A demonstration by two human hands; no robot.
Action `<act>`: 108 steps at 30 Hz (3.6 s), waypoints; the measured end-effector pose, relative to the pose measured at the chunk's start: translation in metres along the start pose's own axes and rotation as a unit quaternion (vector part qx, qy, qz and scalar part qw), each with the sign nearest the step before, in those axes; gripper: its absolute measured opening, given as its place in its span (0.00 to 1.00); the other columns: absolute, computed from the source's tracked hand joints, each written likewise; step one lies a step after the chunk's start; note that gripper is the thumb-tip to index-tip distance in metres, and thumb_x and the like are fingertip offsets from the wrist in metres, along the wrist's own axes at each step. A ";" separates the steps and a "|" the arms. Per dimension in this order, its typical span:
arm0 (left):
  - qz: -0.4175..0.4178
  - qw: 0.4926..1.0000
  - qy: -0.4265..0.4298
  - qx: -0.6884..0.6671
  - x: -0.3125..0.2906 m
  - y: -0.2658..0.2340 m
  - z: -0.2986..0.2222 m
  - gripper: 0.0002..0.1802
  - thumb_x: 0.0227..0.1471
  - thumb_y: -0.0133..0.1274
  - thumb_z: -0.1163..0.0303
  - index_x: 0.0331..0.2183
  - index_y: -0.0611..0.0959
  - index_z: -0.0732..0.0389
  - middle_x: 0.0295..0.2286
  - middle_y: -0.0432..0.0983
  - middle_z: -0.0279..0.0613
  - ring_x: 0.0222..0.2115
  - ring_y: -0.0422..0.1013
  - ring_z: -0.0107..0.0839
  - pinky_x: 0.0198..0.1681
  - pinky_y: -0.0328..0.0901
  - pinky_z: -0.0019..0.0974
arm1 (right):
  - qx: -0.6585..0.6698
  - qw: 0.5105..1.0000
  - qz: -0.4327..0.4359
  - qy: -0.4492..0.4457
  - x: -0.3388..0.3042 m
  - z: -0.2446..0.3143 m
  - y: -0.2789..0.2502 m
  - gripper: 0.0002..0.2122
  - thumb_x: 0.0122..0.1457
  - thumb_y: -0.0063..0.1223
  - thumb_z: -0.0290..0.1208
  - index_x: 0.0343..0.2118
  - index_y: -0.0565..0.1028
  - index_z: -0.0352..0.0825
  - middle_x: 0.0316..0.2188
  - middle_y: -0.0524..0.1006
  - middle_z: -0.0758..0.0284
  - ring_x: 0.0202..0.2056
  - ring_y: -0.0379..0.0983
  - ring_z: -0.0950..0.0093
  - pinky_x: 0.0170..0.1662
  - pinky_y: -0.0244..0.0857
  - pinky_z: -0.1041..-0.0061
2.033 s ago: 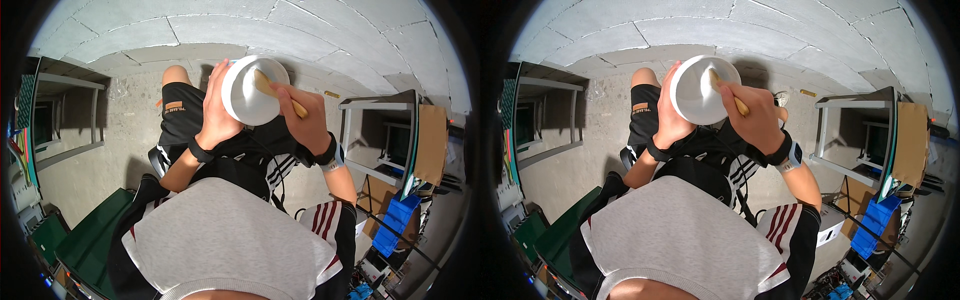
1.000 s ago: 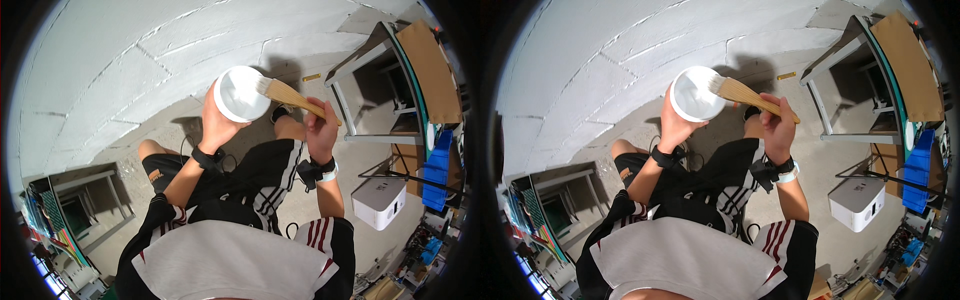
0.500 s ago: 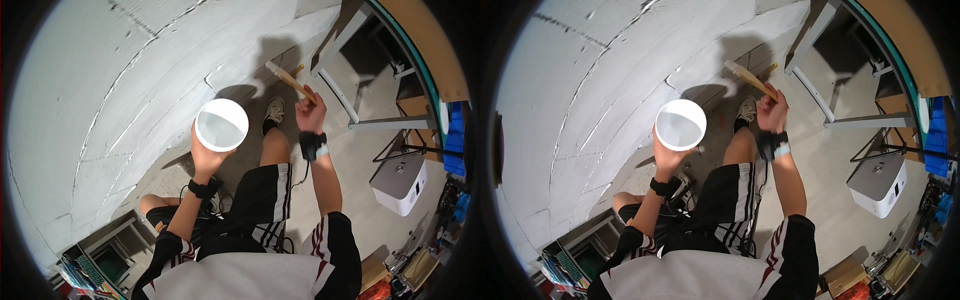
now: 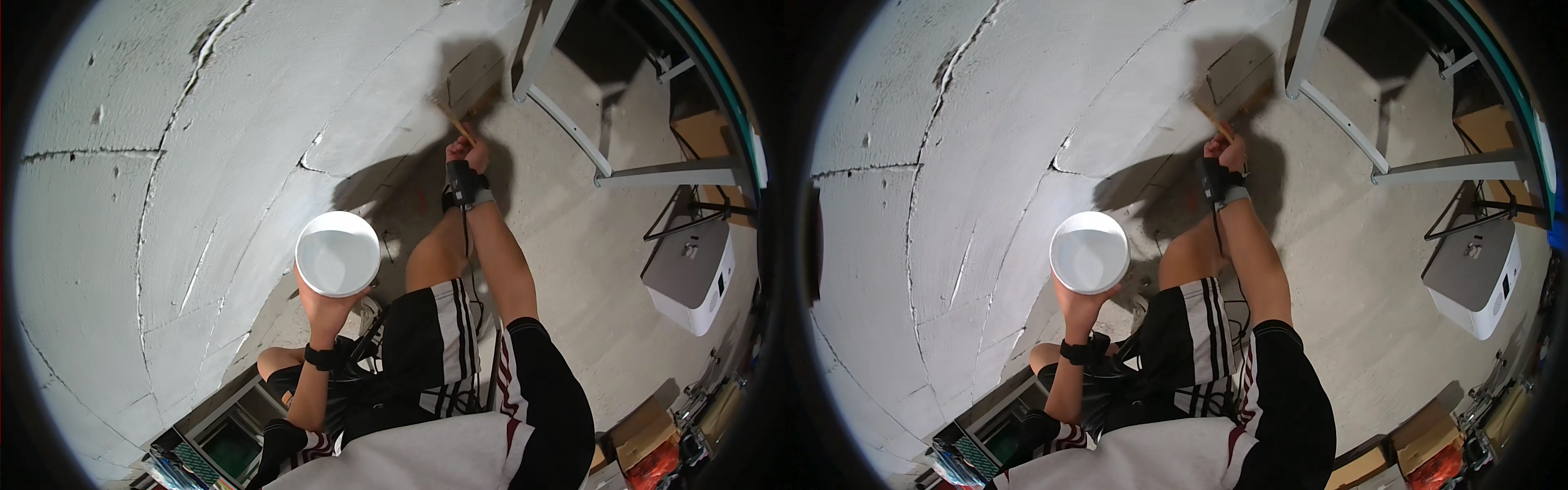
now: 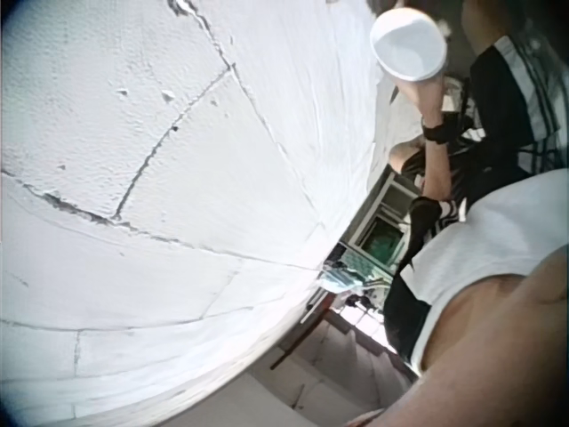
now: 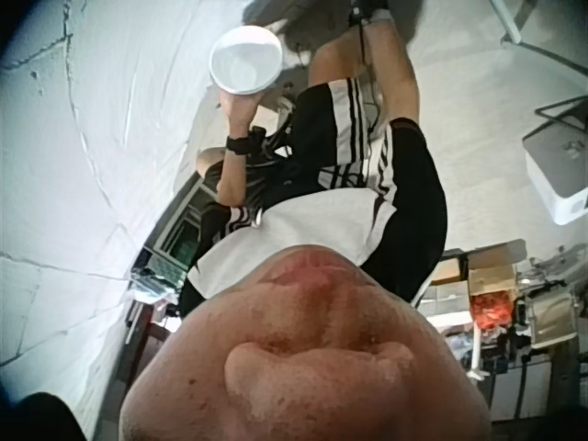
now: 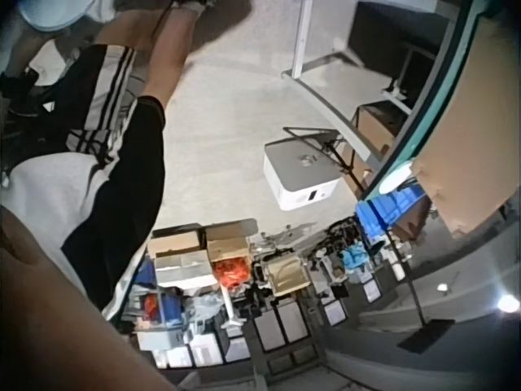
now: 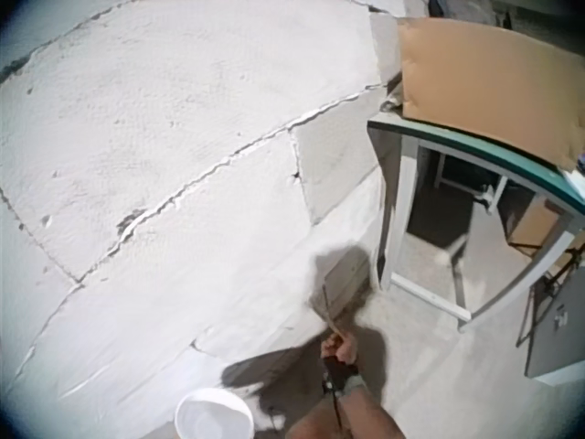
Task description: The recorder uses a wooden brush and a container of white paint to apply paint to a concrete block wall.
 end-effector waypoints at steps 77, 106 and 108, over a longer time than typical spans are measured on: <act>0.022 0.998 0.007 -0.065 -0.017 0.007 -0.010 0.63 0.23 0.81 0.69 0.60 0.62 0.63 0.52 0.71 0.45 0.52 0.70 0.40 0.54 0.68 0.43 | -0.607 0.718 0.257 -0.223 -0.088 0.027 0.054 0.18 0.71 0.43 0.40 0.51 0.79 0.33 0.21 0.80 0.70 0.24 0.75 0.79 0.31 0.70 0.78; 0.013 0.996 -0.057 -0.061 -0.021 -0.012 0.024 0.64 0.23 0.80 0.68 0.61 0.61 0.62 0.52 0.71 0.46 0.53 0.70 0.41 0.55 0.68 0.44 | -0.522 0.808 0.131 -0.240 -0.083 0.035 0.074 0.17 0.70 0.44 0.38 0.48 0.80 0.32 0.23 0.80 0.67 0.23 0.73 0.81 0.28 0.68 0.82; 0.019 0.996 -0.059 -0.060 -0.022 -0.010 0.023 0.64 0.23 0.80 0.68 0.61 0.61 0.63 0.52 0.71 0.46 0.53 0.70 0.41 0.55 0.68 0.44 | -0.464 0.807 0.108 -0.349 -0.074 0.051 0.085 0.17 0.70 0.45 0.40 0.48 0.80 0.32 0.22 0.79 0.68 0.24 0.73 0.82 0.29 0.68 0.83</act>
Point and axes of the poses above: each hand's wrist, its own x-axis towards the middle knuckle, its own y-axis out of the palm, z = x × y, the point moved 6 cm from there along x, towards the middle knuckle
